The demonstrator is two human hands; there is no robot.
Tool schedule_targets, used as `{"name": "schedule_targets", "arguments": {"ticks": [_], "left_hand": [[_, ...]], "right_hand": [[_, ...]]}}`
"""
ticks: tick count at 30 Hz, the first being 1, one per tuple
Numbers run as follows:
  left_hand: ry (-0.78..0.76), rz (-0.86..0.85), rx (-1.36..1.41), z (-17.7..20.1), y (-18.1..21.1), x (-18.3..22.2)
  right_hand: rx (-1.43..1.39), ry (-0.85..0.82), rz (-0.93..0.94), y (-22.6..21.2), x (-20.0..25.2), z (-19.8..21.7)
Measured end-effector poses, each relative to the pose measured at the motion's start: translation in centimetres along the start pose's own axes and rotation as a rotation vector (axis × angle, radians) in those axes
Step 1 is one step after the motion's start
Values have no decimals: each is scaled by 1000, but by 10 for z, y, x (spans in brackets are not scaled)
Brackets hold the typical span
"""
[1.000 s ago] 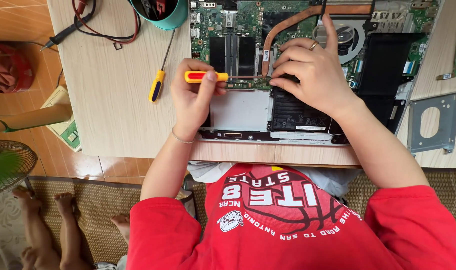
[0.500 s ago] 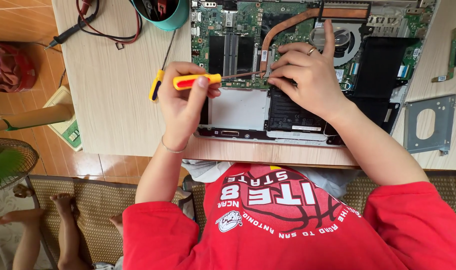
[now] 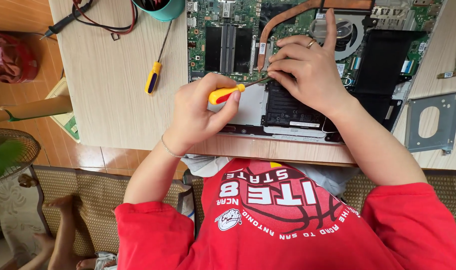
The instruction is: The person repairs a laptop by manipulating internal hardware components such as the hard drive and RAM.
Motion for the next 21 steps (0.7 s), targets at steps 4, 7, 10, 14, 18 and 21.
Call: {"name": "schedule_targets", "arguments": {"ticks": [4, 7, 10, 14, 18, 21], "left_hand": [[-7, -15, -16, -3, 1, -3], [-12, -20, -31, -2, 2, -5], [-42, -17, -54, 2, 12, -14], [-180, -124, -228, 13, 47, -39], [-298, -324, -480, 1, 72, -58], [-472, -230, -652, -18, 68, -68]], "right_hand": [[-16, 1, 2, -1, 0, 1], [-7, 3, 8, 1, 1, -1], [-9, 6, 13, 1, 1, -1], [-13, 5, 14, 0, 1, 0], [-20, 23, 24, 1, 1, -1], [22, -3, 17, 3, 2, -1]]}}
Point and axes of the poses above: each hand's wrist, its own x-axis away from the middle knuckle, its own z-axis out of the back of the hand, y = z × x, the point moved 2 cm from there along -x, towards the middle knuckle, and after that the axes turned 6 degrees about -z, right-handed, at the moved point
